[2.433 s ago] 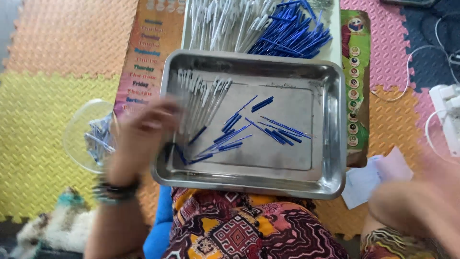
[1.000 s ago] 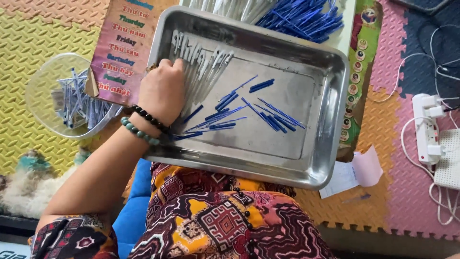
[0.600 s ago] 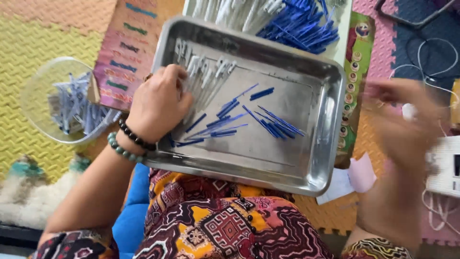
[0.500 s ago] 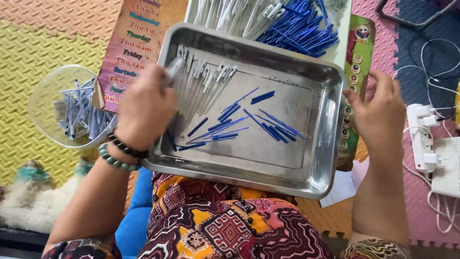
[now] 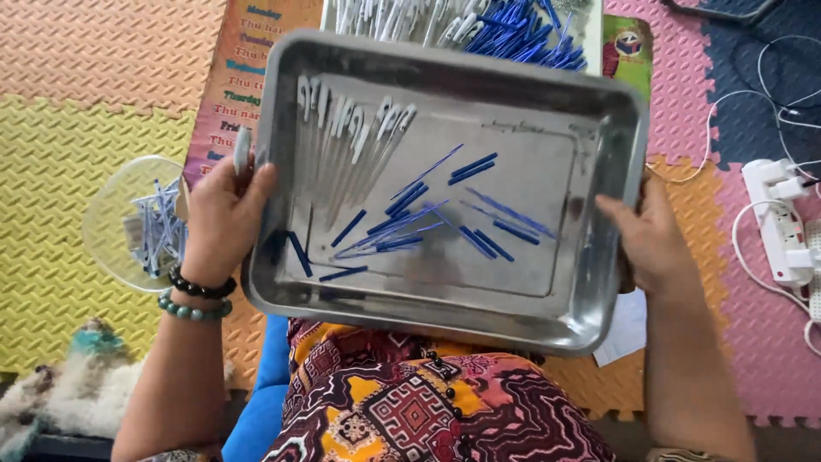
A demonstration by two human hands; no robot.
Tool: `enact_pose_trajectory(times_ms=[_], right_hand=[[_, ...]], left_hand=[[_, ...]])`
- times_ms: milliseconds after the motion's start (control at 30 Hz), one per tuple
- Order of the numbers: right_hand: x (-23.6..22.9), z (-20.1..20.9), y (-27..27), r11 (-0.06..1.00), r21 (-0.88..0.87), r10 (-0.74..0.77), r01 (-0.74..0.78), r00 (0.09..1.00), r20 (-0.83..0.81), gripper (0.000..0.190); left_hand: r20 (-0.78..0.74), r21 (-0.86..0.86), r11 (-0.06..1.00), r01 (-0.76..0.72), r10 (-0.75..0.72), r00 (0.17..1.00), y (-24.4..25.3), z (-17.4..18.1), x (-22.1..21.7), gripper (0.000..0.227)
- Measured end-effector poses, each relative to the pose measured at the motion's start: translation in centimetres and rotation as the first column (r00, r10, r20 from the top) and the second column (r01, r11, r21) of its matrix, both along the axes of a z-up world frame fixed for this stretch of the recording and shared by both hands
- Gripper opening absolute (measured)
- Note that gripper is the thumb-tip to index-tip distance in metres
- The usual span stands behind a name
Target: A person is manually assembling pens by attaching caps and clips to pen bodies.
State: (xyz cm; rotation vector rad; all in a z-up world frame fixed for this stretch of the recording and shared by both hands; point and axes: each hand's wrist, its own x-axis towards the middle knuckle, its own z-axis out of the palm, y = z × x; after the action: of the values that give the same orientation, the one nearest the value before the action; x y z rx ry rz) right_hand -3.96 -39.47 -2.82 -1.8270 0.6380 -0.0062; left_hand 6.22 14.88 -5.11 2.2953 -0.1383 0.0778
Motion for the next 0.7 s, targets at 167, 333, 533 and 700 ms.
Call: enact_pose_trajectory(times_ms=[167, 333, 533, 700], right_hand=[[3.4, 1.6, -4.1, 0.993, -0.029, -0.120, 0.116, 0.980, -0.160, 0.053], [8.7, 1.0, -15.9, 0.984, -0.176, -0.021, 0.036, 0.996, 0.088, 0.026], [20.4, 1.1, -25.7, 0.977, 0.051, -0.214, 0.209, 0.919, 0.332, 0.017], [23.4, -1.8, -29.5, 0.949, 0.299, -0.274, 0.103, 0.741, 0.613, 0.029]], left_hand=[[0.092, 0.171, 0.984, 0.058, -0.074, 0.993, -2.0, 3.6, 6.0, 0.061], [-0.024, -0.523, 0.851, 0.059, -0.084, 0.996, -8.2, 7.8, 13.0, 0.038], [0.114, 0.050, 0.959, 0.278, -0.282, 0.953, -15.3, -1.0, 15.0, 0.018], [0.357, 0.506, 0.766, 0.397, -0.605, 0.712, -18.9, -6.1, 14.8, 0.028]])
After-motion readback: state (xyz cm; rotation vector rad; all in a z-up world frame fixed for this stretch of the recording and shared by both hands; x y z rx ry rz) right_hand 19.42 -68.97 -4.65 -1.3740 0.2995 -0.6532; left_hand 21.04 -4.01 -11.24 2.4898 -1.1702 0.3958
